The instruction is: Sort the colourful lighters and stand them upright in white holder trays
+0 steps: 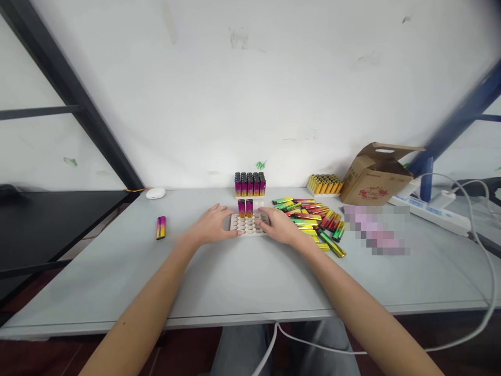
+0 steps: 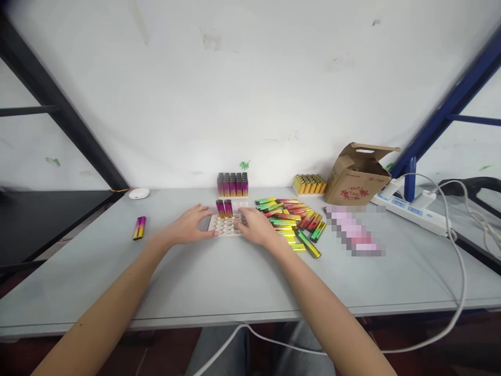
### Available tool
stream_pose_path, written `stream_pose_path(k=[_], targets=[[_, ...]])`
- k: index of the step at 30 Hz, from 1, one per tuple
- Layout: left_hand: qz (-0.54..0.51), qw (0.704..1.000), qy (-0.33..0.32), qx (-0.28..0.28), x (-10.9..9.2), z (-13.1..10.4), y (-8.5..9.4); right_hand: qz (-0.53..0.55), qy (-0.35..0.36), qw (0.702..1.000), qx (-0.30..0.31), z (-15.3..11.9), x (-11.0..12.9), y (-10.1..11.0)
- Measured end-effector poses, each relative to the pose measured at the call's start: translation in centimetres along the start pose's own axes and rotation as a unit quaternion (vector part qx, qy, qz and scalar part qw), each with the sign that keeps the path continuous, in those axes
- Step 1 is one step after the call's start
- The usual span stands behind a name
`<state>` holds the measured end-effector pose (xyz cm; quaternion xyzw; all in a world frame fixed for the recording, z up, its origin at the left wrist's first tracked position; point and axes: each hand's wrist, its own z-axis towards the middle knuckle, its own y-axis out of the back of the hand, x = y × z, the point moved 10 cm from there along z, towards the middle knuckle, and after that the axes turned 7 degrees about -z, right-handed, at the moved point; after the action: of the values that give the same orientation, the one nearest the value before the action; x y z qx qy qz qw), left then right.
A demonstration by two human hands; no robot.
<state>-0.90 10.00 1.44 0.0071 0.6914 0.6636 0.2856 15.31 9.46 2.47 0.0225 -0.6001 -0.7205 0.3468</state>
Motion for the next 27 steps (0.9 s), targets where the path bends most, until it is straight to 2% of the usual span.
stream_pose_path(k=[2,4,7,9,10,12,14,16,17,19,22,24,27], targets=[[-0.003,0.999,0.037,-0.014,1.1,0.0,0.9,-0.027,0.028,0.999,0.013,-0.2,0.6,-0.1],[-0.015,0.992,0.112,-0.055,3.0,-0.2,2.4,-0.043,0.045,0.998,0.006,-0.3,1.0,0.1],[-0.026,0.959,0.247,-0.138,6.8,-1.5,5.1,-0.058,0.051,0.997,0.002,-0.4,1.2,0.1],[0.0,0.923,0.334,-0.191,9.4,-3.2,6.9,-0.062,0.048,0.997,0.006,-0.4,1.1,0.0],[0.006,0.906,0.369,-0.208,10.6,-4.0,7.4,-0.061,0.047,0.997,0.008,-0.4,1.1,0.0],[-0.025,0.896,0.399,-0.193,12.4,-4.7,7.1,-0.058,0.048,0.997,0.01,-0.4,1.1,0.0],[-0.045,0.902,0.4,-0.155,13.0,-4.6,6.2,-0.054,0.049,0.997,0.012,-0.5,1.2,0.0],[-0.033,0.915,0.379,-0.131,12.4,-4.0,5.3,-0.051,0.049,0.997,0.015,-0.5,1.2,-0.1],[-0.027,0.928,0.349,-0.124,11.5,-3.3,4.8,-0.051,0.05,0.997,0.015,-0.5,1.2,-0.1],[-0.02,0.96,0.249,-0.124,8.9,-1.6,3.8,-0.052,0.055,0.997,0.013,-0.5,1.3,-0.1],[-0.023,0.986,0.111,-0.124,5.3,0.2,2.3,-0.059,0.062,0.996,0.005,-0.4,1.4,-0.1],[-0.015,0.988,0.089,-0.126,4.8,0.7,1.7,-0.064,0.067,0.996,-0.001,-0.4,1.5,-0.1],[0.014,0.985,0.106,-0.134,5.4,0.8,1.7,-0.061,0.08,0.995,0.004,-0.4,1.9,-0.3]])
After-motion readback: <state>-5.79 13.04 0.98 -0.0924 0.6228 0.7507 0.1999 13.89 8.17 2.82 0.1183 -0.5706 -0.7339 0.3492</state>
